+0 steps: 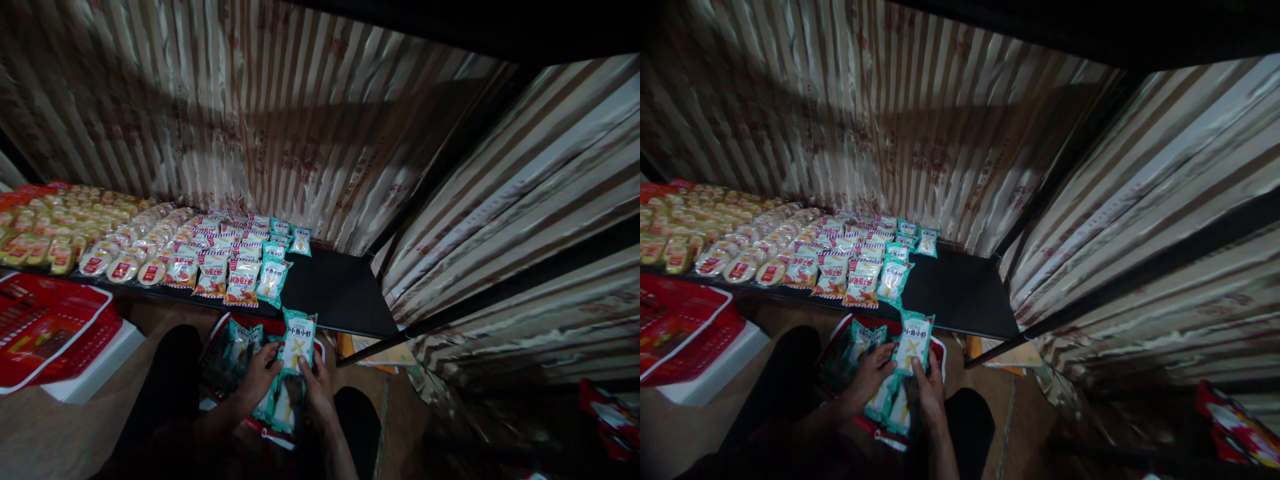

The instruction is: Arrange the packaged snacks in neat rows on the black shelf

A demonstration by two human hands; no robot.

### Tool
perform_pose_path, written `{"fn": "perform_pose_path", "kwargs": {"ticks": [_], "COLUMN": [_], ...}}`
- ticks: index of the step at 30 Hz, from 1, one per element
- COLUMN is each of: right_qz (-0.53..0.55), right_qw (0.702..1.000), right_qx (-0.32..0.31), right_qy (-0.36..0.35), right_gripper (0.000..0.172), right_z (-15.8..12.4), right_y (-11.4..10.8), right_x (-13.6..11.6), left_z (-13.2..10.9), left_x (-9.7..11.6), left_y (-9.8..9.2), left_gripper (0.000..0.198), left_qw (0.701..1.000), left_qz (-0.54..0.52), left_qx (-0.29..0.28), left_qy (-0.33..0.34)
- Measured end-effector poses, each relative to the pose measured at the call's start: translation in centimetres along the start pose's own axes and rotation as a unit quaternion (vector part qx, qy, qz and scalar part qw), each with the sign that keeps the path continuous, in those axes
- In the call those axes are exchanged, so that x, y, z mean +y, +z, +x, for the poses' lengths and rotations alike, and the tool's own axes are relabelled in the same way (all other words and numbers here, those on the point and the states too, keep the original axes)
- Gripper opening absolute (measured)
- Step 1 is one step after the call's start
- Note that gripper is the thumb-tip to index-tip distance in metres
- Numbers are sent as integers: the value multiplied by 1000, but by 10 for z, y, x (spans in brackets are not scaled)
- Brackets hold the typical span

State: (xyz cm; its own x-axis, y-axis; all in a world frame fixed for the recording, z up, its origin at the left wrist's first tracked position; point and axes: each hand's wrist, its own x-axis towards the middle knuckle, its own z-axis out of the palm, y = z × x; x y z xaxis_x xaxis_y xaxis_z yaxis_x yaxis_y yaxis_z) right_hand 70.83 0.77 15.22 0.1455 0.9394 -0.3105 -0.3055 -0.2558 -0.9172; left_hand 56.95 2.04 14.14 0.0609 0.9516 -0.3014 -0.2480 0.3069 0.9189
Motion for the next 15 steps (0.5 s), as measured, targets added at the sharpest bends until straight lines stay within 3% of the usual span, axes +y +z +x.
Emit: {"fn": "perform_pose_path", "kwargs": {"ticks": [15], "right_qz": [-21], "right_qw": [998], "right_qx": [-6], "right_qy": [-54], "right_gripper": [63], "right_z": [37], "right_y": [-4], "right_x": [-31], "left_z": [32], "left_x": [27], "left_y": [23], "left_gripper": [31], "left_qw": [997], "left_qz": [49], "left_qx": [-4], "left_qy": [55]}}
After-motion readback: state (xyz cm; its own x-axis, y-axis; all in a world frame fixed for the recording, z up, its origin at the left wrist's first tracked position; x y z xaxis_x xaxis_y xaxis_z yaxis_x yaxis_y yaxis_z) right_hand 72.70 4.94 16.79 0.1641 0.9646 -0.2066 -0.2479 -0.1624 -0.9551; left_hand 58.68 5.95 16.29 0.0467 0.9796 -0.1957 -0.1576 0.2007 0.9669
